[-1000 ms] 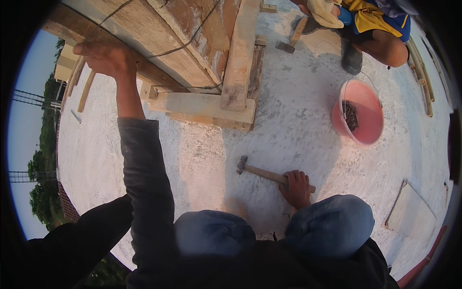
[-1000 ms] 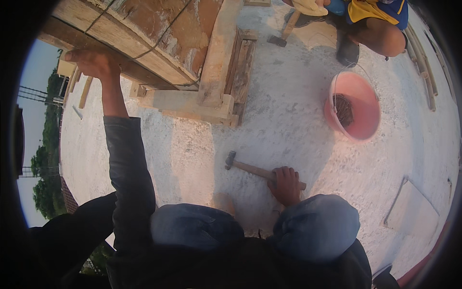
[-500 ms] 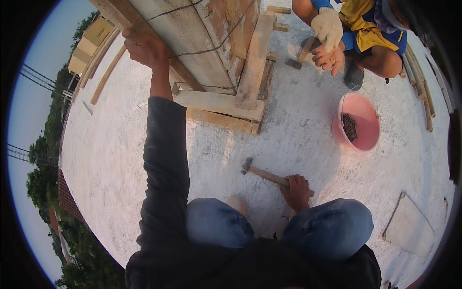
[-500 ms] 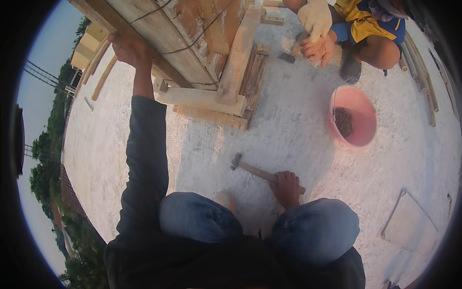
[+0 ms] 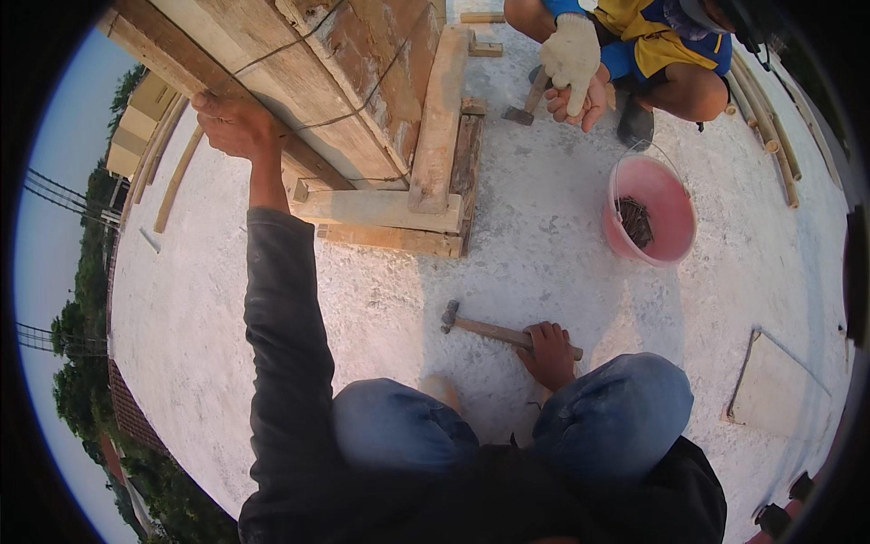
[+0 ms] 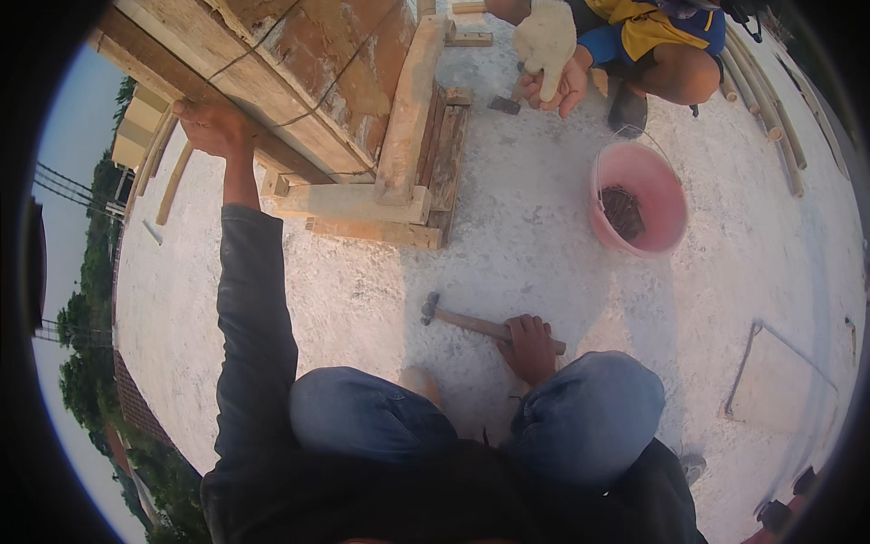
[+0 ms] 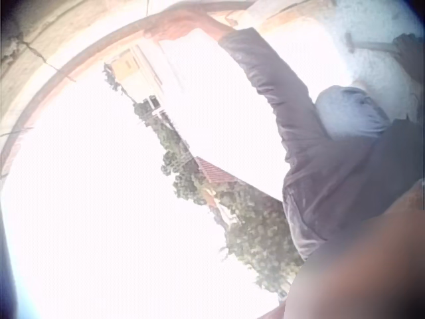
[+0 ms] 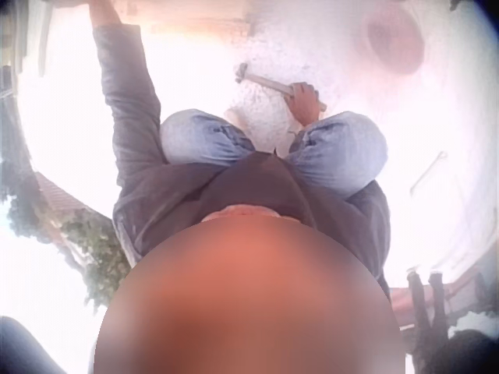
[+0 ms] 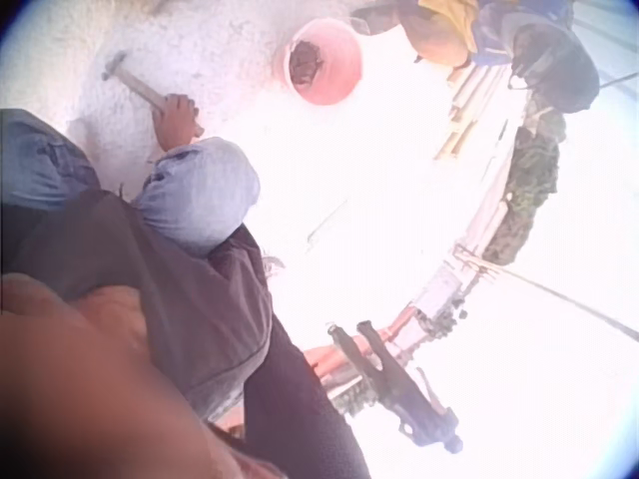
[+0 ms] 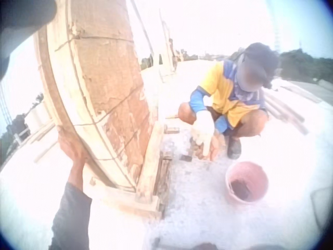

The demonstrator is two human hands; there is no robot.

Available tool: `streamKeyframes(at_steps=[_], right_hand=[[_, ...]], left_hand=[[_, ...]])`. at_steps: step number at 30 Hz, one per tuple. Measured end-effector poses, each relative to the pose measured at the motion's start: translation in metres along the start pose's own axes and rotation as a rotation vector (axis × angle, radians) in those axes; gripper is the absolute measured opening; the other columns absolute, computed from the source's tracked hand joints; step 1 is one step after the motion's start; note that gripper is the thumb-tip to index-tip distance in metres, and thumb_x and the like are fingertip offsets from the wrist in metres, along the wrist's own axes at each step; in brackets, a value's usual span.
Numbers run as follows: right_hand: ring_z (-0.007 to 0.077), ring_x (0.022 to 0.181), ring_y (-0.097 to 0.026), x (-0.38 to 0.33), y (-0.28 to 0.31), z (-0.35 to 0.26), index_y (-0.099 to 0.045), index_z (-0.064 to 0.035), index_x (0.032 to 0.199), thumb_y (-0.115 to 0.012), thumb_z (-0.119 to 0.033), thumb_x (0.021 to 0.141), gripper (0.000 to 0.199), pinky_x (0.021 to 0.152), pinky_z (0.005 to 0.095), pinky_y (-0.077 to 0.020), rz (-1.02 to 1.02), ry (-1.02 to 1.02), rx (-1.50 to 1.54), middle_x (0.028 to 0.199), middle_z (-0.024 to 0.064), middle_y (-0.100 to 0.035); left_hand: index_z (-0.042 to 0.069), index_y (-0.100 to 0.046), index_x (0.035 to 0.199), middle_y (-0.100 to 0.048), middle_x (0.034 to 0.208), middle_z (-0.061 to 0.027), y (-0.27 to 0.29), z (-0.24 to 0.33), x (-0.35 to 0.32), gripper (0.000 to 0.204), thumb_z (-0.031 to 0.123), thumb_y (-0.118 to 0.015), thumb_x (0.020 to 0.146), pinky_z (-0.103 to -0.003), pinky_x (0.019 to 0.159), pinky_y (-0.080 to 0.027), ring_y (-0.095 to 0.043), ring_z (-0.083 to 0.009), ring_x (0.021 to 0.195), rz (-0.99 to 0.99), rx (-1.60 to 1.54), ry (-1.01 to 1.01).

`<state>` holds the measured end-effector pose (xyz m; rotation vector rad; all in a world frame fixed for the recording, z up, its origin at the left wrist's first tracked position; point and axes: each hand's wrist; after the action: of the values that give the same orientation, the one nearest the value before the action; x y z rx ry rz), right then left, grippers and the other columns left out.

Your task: The person assembles a wooden structure by placing planks and using a hammer to drive nails into the frame. The person repeatedly positions planks and hammers nails to secure them.

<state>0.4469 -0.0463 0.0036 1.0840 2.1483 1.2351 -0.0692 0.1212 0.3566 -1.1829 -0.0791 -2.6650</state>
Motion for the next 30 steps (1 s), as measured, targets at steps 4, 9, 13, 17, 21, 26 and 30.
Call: streamKeyframes(at_steps=[4, 9, 13, 17, 21, 26, 30], right_hand=[[0.0332, 0.111, -0.061, 0.002, -0.001, 0.001, -0.068, -0.0107, 0.123, -0.086, -0.032, 0.089, 0.043, 0.097, 0.0512, -0.0478, 0.03, -0.015, 0.01, 0.115, 0.0101, -0.064], [0.0338, 0.112, -0.06, 0.002, -0.002, 0.002, -0.068, -0.0098, 0.122, -0.085, -0.033, 0.092, 0.041, 0.098, 0.0508, -0.0469, -0.027, -0.012, 0.023, 0.117, 0.0111, -0.063], [0.0334, 0.111, -0.061, 0.004, 0.002, 0.002, -0.067, -0.0098, 0.121, -0.084, -0.033, 0.091, 0.041, 0.097, 0.051, -0.0472, -0.013, -0.046, 0.035, 0.116, 0.0106, -0.064], [0.033, 0.112, -0.061, 0.004, 0.001, 0.002, -0.067, -0.0108, 0.12, -0.084, -0.033, 0.091, 0.04, 0.098, 0.051, -0.0472, -0.014, -0.019, 0.008, 0.116, 0.0098, -0.064], [0.0339, 0.112, -0.06, 0.002, -0.001, 0.004, -0.068, -0.0093, 0.123, -0.084, -0.035, 0.094, 0.042, 0.097, 0.0513, -0.0465, -0.013, -0.021, 0.032, 0.116, 0.0117, -0.064], [0.0333, 0.114, -0.061, 0.001, -0.002, 0.005, -0.068, -0.0117, 0.121, -0.085, -0.035, 0.09, 0.043, 0.103, 0.0523, -0.0471, -0.023, -0.056, 0.059, 0.116, 0.0097, -0.065], [0.0344, 0.113, -0.06, 0.001, 0.002, 0.004, -0.068, -0.0085, 0.124, -0.083, -0.038, 0.095, 0.044, 0.1, 0.0519, -0.0473, -0.072, -0.029, 0.021, 0.118, 0.0122, -0.064]], left_hand=[[-0.011, -0.068, 0.102, -0.072, 0.105, -0.0355, -0.002, -0.002, 0.001, 0.103, 0.077, -0.016, 0.112, -0.064, 0.089, -0.05, -0.067, -0.0567, 0.101, -0.03, -0.009, -0.014], [-0.014, -0.069, 0.102, -0.072, 0.105, -0.0386, -0.002, -0.003, 0.001, 0.104, 0.075, -0.015, 0.113, -0.067, 0.09, -0.049, -0.066, -0.0591, 0.104, 0.001, 0.05, 0.017], [-0.015, -0.069, 0.101, -0.071, 0.102, -0.0399, -0.004, -0.006, 0.004, 0.106, 0.075, -0.014, 0.113, -0.069, 0.088, -0.045, -0.064, -0.0601, 0.099, -0.024, -0.012, -0.012], [-0.013, -0.067, 0.096, -0.069, 0.095, -0.0381, -0.003, -0.01, 0.004, 0.105, 0.075, -0.013, 0.113, -0.067, 0.087, -0.044, -0.061, -0.0591, 0.091, -0.017, 0.06, 0.021], [-0.012, -0.067, 0.096, -0.071, 0.1, -0.0373, -0.004, -0.007, 0.004, 0.102, 0.073, -0.011, 0.114, -0.065, 0.09, -0.046, -0.065, -0.0564, 0.097, 0.003, 0.017, -0.029], [-0.009, -0.073, 0.118, -0.075, 0.117, -0.0331, -0.007, -0.01, 0.005, 0.101, 0.072, -0.012, 0.114, -0.061, 0.1, -0.051, -0.068, -0.0543, 0.113, -0.072, -0.006, 0.114], [-0.005, -0.07, 0.126, -0.076, 0.115, -0.0285, -0.003, -0.017, 0.005, 0.095, 0.072, -0.015, 0.114, -0.057, 0.099, -0.052, -0.069, -0.0508, 0.112, -0.066, 0.003, 0.071]])
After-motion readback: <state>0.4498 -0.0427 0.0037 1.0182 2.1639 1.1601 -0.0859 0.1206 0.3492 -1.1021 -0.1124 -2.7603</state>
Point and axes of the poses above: each hand's wrist, its own x-axis towards the middle knuckle, its own y-axis out of the back of the hand, z = x × y
